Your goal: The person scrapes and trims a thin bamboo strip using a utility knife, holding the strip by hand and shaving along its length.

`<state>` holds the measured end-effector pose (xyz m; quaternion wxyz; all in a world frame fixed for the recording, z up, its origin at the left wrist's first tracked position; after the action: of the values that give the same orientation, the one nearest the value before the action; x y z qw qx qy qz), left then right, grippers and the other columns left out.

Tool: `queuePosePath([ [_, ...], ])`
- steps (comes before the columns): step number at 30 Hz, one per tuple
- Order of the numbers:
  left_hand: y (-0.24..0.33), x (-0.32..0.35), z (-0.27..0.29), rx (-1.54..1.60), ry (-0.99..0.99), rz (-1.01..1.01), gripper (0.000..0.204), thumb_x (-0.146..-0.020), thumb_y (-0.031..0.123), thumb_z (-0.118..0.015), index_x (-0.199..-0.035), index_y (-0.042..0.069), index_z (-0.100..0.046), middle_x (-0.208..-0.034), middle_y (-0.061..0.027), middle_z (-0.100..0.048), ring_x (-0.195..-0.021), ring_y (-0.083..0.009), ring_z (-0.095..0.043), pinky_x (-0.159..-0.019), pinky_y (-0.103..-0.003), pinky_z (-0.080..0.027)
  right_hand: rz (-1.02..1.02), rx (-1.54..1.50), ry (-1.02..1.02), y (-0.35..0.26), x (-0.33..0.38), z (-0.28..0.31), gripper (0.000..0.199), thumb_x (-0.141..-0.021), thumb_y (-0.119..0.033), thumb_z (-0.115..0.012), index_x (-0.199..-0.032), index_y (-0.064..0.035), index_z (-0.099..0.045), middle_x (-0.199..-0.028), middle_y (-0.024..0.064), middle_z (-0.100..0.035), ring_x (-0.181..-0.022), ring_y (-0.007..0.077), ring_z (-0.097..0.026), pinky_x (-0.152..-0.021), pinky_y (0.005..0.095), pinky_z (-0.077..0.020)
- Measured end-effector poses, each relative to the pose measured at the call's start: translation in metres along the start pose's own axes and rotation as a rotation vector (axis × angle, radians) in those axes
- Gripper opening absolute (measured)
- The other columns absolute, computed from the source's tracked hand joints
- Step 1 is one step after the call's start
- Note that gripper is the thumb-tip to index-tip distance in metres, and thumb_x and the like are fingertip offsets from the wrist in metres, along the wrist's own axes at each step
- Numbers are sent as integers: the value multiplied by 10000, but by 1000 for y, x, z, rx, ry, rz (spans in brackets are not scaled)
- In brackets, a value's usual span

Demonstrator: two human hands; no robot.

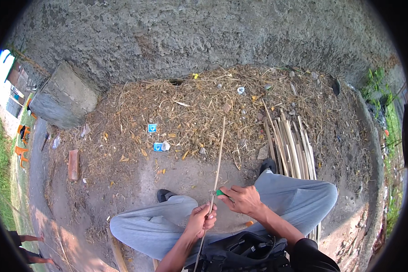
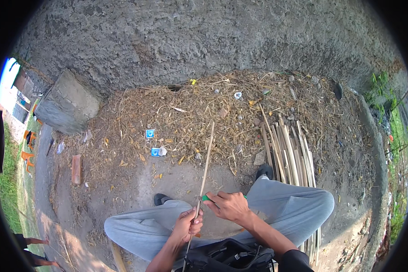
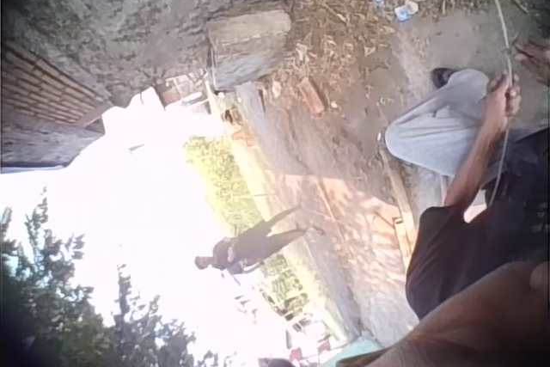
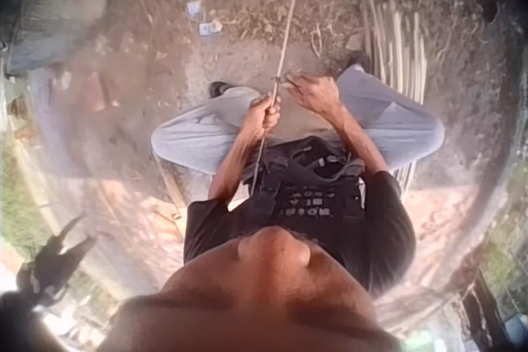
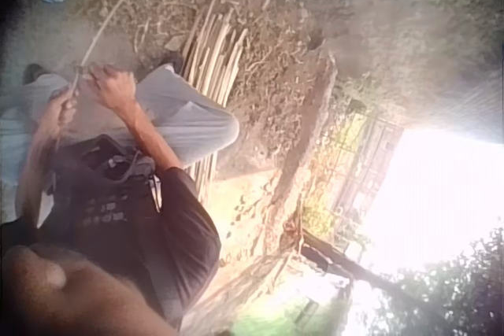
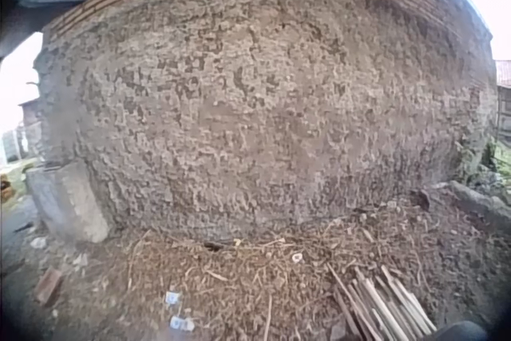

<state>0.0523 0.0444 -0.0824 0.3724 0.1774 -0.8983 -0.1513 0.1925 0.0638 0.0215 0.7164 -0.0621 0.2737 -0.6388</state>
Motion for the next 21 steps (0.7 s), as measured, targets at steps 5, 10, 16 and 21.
queuePosePath([
  [5,-26,16,0,-71,21,116,282,-1055,268,-438,-1000,20,-560,-688,2,-443,-448,-30,-302,-381,-208,-212,-172,22,52,50,-4,0,240,-883,-379,-681,-1016,-181,-702,-617,40,-611,-488,274,-609,-413,399,-471],
  [10,-16,43,10,-195,112,131,295,-1062,260,-412,-996,14,-560,-656,11,-436,-432,-32,-304,-364,-209,-225,-248,-27,80,61,-5,0,258,-901,-397,-658,-1024,-177,-710,-634,67,-642,-510,297,-628,-447,418,-498],
  [16,-14,81,19,-326,195,201,271,-1048,274,-458,-970,42,-574,-649,17,-440,-447,-36,-325,-377,-212,-221,-318,-15,101,78,-10,2,263,-913,-409,-635,-1013,-178,-711,-666,77,-660,-538,310,-645,-470,424,-509],
  [21,-31,107,30,-386,313,237,283,-1043,267,-476,-960,28,-603,-644,18,-453,-457,-46,-336,-388,-217,-247,-435,72,165,117,-8,3,287,-933,-405,-602,-1028,-157,-709,-689,115,-675,-572,359,-651,-520,459,-524],
])
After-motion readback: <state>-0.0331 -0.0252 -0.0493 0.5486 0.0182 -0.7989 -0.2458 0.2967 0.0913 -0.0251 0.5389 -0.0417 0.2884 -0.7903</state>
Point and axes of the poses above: each hand's wrist, its own x-axis away from the middle knuckle, its own z-axis out of the back of the hand, y = z × x, the point moved 10 cm from there along -x, towards the middle knuckle
